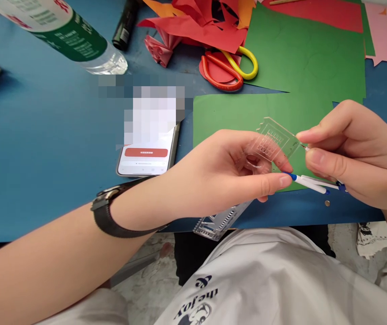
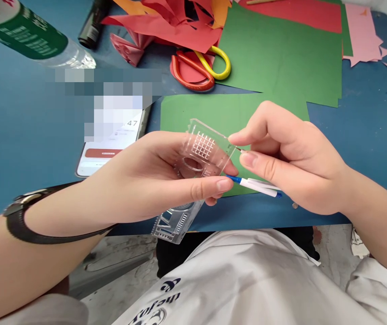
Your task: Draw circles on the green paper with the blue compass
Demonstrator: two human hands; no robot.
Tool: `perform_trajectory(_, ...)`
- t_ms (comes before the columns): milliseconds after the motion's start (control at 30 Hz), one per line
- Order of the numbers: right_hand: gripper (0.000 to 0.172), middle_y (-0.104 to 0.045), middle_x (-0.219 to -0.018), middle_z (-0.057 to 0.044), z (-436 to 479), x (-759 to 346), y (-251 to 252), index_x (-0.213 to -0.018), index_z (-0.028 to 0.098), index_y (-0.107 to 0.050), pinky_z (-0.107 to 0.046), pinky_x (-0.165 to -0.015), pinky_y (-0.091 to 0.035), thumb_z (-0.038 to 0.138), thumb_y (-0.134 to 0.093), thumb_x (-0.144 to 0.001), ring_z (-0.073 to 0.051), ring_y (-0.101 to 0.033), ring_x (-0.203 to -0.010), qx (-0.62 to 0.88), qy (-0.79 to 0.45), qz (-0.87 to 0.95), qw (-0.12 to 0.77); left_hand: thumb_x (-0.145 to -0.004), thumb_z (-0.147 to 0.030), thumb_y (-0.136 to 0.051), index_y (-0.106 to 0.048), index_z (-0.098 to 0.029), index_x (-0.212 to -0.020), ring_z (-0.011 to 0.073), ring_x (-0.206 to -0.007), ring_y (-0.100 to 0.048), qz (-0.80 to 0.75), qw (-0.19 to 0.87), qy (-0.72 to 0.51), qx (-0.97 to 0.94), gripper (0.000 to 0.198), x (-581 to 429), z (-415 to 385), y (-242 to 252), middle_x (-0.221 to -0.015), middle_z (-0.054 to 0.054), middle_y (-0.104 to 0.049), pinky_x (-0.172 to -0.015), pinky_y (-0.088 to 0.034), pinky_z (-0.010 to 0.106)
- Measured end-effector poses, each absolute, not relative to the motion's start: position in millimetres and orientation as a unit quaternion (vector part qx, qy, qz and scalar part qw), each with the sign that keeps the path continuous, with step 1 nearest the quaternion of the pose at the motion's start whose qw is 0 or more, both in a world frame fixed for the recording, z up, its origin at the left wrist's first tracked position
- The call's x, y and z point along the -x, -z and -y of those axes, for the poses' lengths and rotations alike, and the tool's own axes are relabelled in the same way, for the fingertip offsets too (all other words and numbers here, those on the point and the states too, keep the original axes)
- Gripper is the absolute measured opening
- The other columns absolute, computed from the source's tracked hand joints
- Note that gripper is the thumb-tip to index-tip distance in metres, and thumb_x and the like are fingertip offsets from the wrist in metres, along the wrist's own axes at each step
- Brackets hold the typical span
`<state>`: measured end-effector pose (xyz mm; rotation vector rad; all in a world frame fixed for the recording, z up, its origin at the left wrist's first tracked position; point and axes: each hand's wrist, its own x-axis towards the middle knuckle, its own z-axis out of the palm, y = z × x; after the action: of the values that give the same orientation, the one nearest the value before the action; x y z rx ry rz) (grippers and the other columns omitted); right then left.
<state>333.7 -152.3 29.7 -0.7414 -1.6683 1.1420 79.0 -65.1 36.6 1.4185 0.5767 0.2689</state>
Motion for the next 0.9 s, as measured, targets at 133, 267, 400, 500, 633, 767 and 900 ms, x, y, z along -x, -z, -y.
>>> perform_trajectory(133,0.035,-0.038,-0.078,0.012,153.0,-331.4,-29.7,-0.125,0.025,-0.067,-0.022,-0.055,-0.029,-0.007,-0.057,-0.115,-0.004,-0.034,-0.06,0.3,-0.46,0.686,0.477,-0.093,-0.042,-0.117,-0.084,-0.025,-0.097,0.0176,-0.063,-0.078,-0.256,0.717,-0.128,-0.635,0.038,-80.8,64.6,-34.6,-0.071,-0.003,-0.078,-0.058,-0.063,0.025)
perform_trajectory(267,0.039,-0.037,-0.078,0.013,156.2,-333.0,-30.0,-0.127,0.025,-0.067,-0.021,-0.056,-0.03,-0.01,-0.056,-0.112,-0.003,-0.034,-0.061,0.311,-0.446,0.688,0.48,-0.087,-0.031,-0.118,-0.082,-0.026,-0.093,0.0155,-0.062,-0.077,-0.25,0.736,-0.135,-0.615,0.037,-81.6,65.7,-32.1,-0.073,-0.005,-0.08,-0.057,-0.062,0.023)
perform_trajectory(400,0.041,-0.037,-0.079,0.013,156.8,-335.9,-30.4,-0.131,0.025,-0.067,-0.02,-0.057,-0.031,-0.01,-0.054,-0.114,-0.003,-0.035,-0.062,0.324,-0.435,0.699,0.466,-0.1,-0.021,-0.099,-0.081,-0.026,-0.099,0.0129,-0.065,-0.077,-0.242,0.725,-0.142,-0.629,0.019,-80.9,67.2,-28.8,-0.078,-0.007,-0.081,-0.06,-0.063,0.021)
perform_trajectory(500,0.042,-0.037,-0.079,0.012,156.6,-335.6,-30.6,-0.132,0.025,-0.067,-0.019,-0.057,-0.031,-0.01,-0.053,-0.114,-0.003,-0.036,-0.062,0.322,-0.439,0.696,0.467,-0.101,-0.021,-0.097,-0.08,-0.026,-0.097,0.0129,-0.065,-0.076,-0.239,0.73,-0.148,-0.623,0.018,-80.8,67.9,-27.7,-0.079,-0.007,-0.08,-0.058,-0.062,0.021)
perform_trajectory(633,0.041,-0.037,-0.077,0.012,157.7,-332.7,-30.7,-0.131,0.028,-0.068,-0.02,-0.056,-0.031,-0.008,-0.053,-0.116,-0.004,-0.036,-0.061,0.339,-0.44,0.687,0.468,-0.1,-0.02,-0.097,-0.08,-0.025,-0.095,0.0134,-0.064,-0.075,-0.238,0.734,-0.152,-0.618,0.018,-80.9,69.6,-30.1,-0.078,-0.007,-0.08,-0.056,-0.061,0.022)
perform_trajectory(767,0.039,-0.039,-0.076,0.012,158.7,-332.3,-31.3,-0.131,0.029,-0.068,-0.02,-0.054,-0.031,-0.006,-0.056,-0.117,-0.004,-0.036,-0.06,0.348,-0.437,0.686,0.467,-0.099,-0.017,-0.096,-0.081,-0.024,-0.095,0.0112,-0.064,-0.074,-0.249,0.748,-0.153,-0.596,0.017,-81.2,71.8,-34.2,-0.076,-0.008,-0.08,-0.057,-0.06,0.021)
perform_trajectory(900,0.036,-0.039,-0.075,0.012,158.9,-334.0,-32.3,-0.129,0.029,-0.067,-0.021,-0.052,-0.031,-0.004,-0.06,-0.118,-0.004,-0.036,-0.058,0.358,-0.428,0.69,0.461,-0.098,-0.015,-0.094,-0.081,-0.025,-0.094,0.0092,-0.065,-0.074,-0.254,0.764,-0.151,-0.573,0.017,-82.8,72.9,-36.2,-0.078,-0.01,-0.081,-0.057,-0.059,0.019)
